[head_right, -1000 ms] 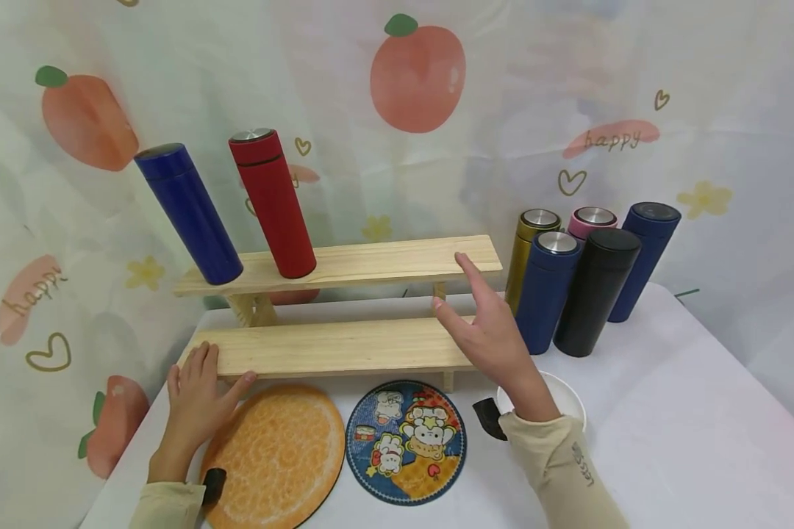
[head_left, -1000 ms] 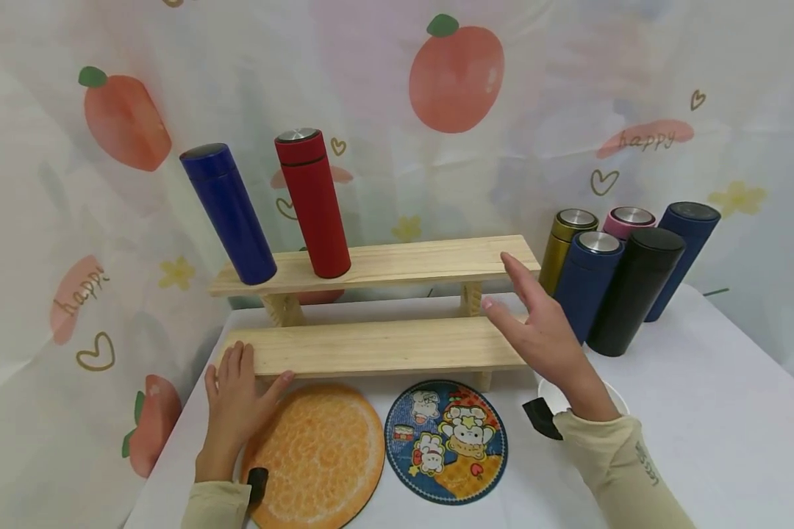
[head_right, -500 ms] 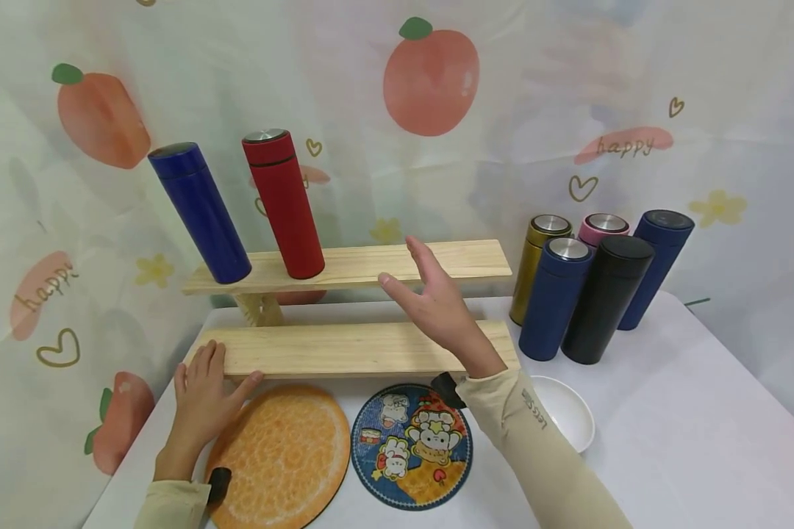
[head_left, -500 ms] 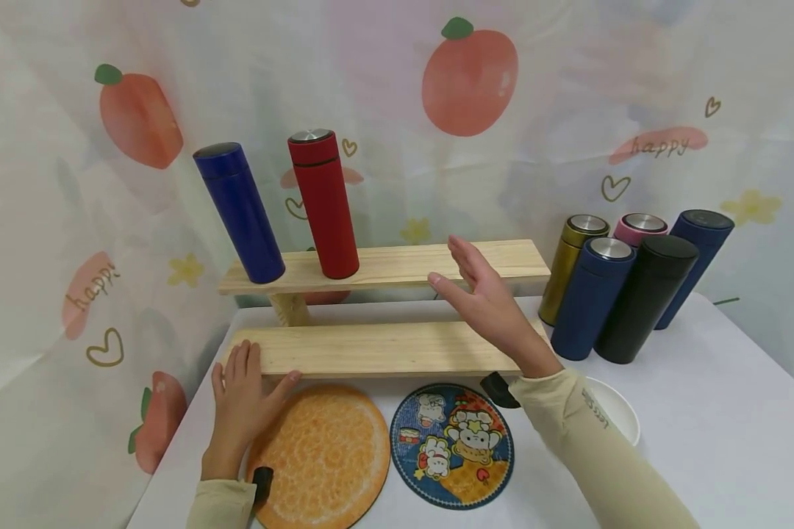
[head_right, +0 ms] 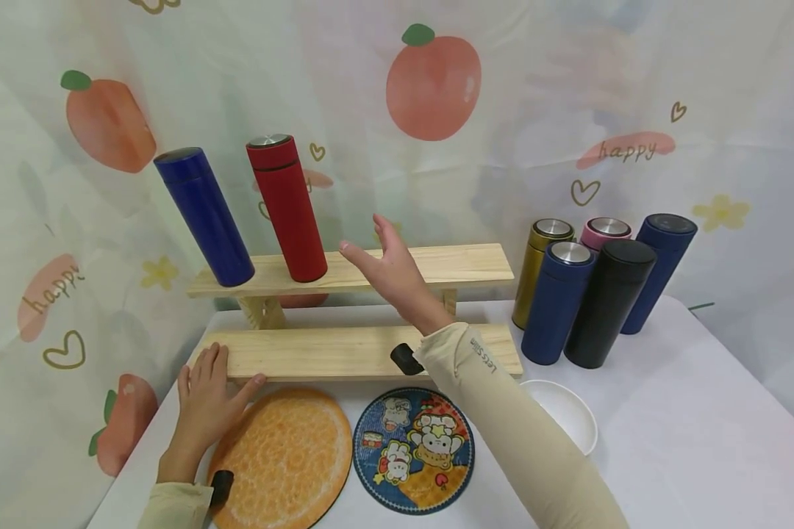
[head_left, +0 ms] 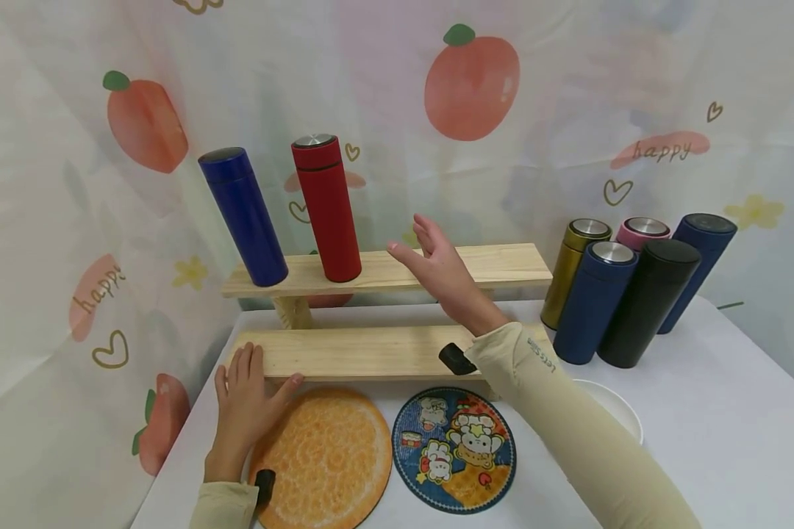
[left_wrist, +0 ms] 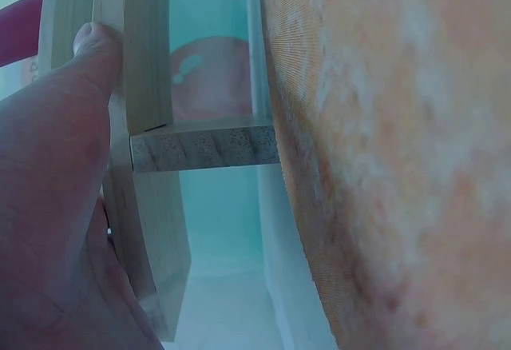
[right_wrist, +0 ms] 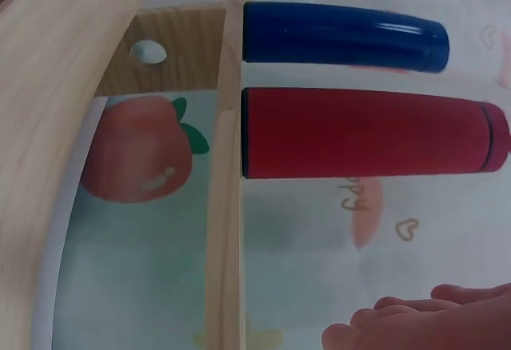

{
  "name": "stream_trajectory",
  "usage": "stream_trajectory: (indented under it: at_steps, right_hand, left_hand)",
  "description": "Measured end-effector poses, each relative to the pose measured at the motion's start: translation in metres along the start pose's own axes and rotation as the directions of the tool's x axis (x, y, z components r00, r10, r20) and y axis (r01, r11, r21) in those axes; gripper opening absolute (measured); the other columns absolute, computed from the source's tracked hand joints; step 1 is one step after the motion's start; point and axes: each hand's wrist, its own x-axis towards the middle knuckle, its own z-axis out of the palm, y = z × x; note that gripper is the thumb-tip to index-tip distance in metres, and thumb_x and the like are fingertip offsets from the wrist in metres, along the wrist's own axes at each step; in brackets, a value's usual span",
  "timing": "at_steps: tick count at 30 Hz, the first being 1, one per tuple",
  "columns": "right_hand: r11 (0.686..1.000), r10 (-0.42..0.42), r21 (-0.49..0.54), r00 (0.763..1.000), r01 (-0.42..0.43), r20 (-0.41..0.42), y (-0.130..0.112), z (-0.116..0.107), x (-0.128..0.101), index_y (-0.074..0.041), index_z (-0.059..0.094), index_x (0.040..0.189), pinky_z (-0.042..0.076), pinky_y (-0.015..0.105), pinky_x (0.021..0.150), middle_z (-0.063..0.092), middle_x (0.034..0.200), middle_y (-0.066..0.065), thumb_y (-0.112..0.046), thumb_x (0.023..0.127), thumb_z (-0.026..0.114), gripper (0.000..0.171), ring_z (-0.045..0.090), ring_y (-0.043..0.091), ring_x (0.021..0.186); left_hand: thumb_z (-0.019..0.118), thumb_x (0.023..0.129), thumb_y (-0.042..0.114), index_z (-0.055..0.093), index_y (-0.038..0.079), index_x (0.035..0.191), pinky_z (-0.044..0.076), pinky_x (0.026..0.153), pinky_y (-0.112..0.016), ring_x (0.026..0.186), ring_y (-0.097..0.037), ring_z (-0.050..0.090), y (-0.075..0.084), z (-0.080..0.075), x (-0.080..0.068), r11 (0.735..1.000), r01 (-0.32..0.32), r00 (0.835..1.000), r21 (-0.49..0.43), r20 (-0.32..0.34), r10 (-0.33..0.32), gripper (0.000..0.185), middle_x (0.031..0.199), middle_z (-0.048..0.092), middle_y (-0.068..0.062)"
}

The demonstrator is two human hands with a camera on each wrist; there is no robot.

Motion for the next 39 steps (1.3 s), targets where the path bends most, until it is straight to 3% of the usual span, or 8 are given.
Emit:
stream_trajectory:
  at_steps: [13, 27, 29, 31, 35, 39]
  right_hand:
    - [0.998, 0.057, -0.037, 0.997, -0.055, 0.049, -0.01, 0.028, 0.054, -0.018, 0.016, 0.173, 0.026, 0.052, 0.125, 0.02, 0.177, 0.005, -0.049, 0.098, 0.072, 0.099, 0.017, 0.027, 0.163]
    - [0.987, 0.08, 0.136, 0.996, -0.083, 0.033, -0.012, 0.059, 0.089, -0.016, 0.017, 0.173, 0.027, 0.056, 0.125, 0.016, 0.178, 0.011, -0.036, 0.096, 0.078, 0.1, 0.015, 0.03, 0.162]
    - [0.985, 0.084, 0.15, 0.996, -0.087, 0.024, -0.014, 0.064, 0.09, -0.017, 0.021, 0.172, 0.03, 0.054, 0.124, 0.019, 0.177, 0.011, -0.032, 0.097, 0.078, 0.096, 0.019, 0.03, 0.161]
    - [0.982, 0.077, 0.17, 0.997, -0.079, 0.016, -0.015, 0.068, 0.092, -0.016, 0.027, 0.17, 0.035, 0.052, 0.121, 0.028, 0.174, 0.011, -0.027, 0.098, 0.077, 0.089, 0.031, 0.031, 0.157]
    - [0.978, 0.059, 0.201, 0.998, -0.064, 0.033, -0.019, 0.076, 0.093, -0.014, 0.037, 0.164, 0.046, 0.05, 0.112, 0.051, 0.156, 0.01, -0.019, 0.098, 0.076, 0.077, 0.055, 0.029, 0.136]
    - [0.973, 0.061, 0.218, 0.997, -0.069, 0.045, -0.02, 0.083, 0.096, -0.011, 0.039, 0.158, 0.049, 0.049, 0.107, 0.059, 0.143, 0.01, -0.014, 0.098, 0.075, 0.07, 0.061, 0.028, 0.125]
  left_hand:
    - [0.065, 0.101, 0.06, 0.023, -0.011, 0.164, -0.003, 0.123, -0.067, 0.159, -0.049, 0.011, -0.002, -0.002, 0.001, 1.0, -0.014, 1.0, -0.011, -0.008, 0.014, 0.104, 0.17, 0.02, -0.033]
    - [0.067, 0.1, 0.06, 0.022, -0.01, 0.165, -0.005, 0.124, -0.066, 0.16, -0.048, 0.01, -0.002, -0.001, 0.0, 1.0, 0.009, 1.0, -0.017, 0.003, -0.009, 0.106, 0.171, 0.019, -0.032]
    - [0.067, 0.1, 0.061, 0.023, -0.01, 0.165, -0.004, 0.124, -0.066, 0.16, -0.047, 0.011, -0.002, -0.001, 0.0, 1.0, 0.009, 1.0, -0.016, 0.001, -0.009, 0.106, 0.171, 0.019, -0.032]
    - [0.067, 0.1, 0.061, 0.023, -0.01, 0.165, -0.004, 0.124, -0.066, 0.16, -0.047, 0.011, -0.002, -0.001, 0.001, 1.0, 0.007, 1.0, -0.015, 0.001, -0.007, 0.106, 0.171, 0.019, -0.032]
    - [0.067, 0.099, 0.061, 0.023, -0.01, 0.165, -0.004, 0.124, -0.066, 0.16, -0.047, 0.011, -0.001, -0.001, 0.001, 1.0, 0.002, 1.0, -0.02, -0.005, -0.002, 0.106, 0.171, 0.02, -0.032]
    - [0.067, 0.099, 0.061, 0.024, -0.01, 0.165, -0.004, 0.123, -0.066, 0.16, -0.047, 0.012, -0.001, -0.001, 0.0, 1.0, 0.003, 1.0, -0.02, -0.011, -0.004, 0.106, 0.171, 0.021, -0.032]
